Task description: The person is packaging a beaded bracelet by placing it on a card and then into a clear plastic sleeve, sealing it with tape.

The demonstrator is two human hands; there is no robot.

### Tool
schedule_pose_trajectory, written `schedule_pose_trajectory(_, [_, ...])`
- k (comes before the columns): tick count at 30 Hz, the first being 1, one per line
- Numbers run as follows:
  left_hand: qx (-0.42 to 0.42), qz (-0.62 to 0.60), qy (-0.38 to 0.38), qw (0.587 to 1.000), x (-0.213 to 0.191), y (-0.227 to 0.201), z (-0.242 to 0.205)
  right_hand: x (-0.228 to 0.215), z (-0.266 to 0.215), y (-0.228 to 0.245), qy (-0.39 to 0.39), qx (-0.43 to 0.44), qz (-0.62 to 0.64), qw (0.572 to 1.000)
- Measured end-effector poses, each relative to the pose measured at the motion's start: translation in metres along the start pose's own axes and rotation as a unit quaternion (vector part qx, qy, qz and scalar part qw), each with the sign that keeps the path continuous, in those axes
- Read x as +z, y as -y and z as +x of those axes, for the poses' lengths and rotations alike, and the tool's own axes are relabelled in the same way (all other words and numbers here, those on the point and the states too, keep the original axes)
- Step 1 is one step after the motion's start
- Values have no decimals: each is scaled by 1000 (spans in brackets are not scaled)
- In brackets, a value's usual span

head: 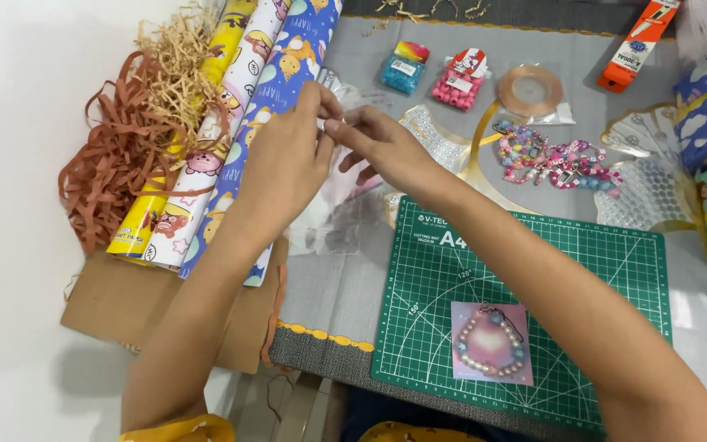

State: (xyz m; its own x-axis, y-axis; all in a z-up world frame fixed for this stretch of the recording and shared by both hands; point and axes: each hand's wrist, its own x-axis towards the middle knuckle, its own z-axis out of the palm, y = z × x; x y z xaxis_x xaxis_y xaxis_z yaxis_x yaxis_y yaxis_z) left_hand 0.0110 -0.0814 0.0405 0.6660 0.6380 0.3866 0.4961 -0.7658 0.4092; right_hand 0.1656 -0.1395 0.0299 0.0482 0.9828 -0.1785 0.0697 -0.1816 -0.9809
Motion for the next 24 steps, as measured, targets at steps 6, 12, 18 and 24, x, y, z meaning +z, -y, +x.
schedule_pose_trajectory(6, [95, 332, -118, 931, -3, -14, -68, -10, 36, -28, -57, 82, 92, 991])
schedule_pose_trajectory(12, [177, 266, 127, 939, 26, 23, -99, 1, 35, -27, 37, 47, 342, 938])
schedule_pose_trajectory(18, [171, 217, 87, 957, 59, 47, -109, 4, 14, -41, -45, 73, 145, 986])
schedule_pose_trajectory(24, [-102, 55, 105, 988, 19, 54, -83, -10, -10, -49, -42, -134, -77, 987])
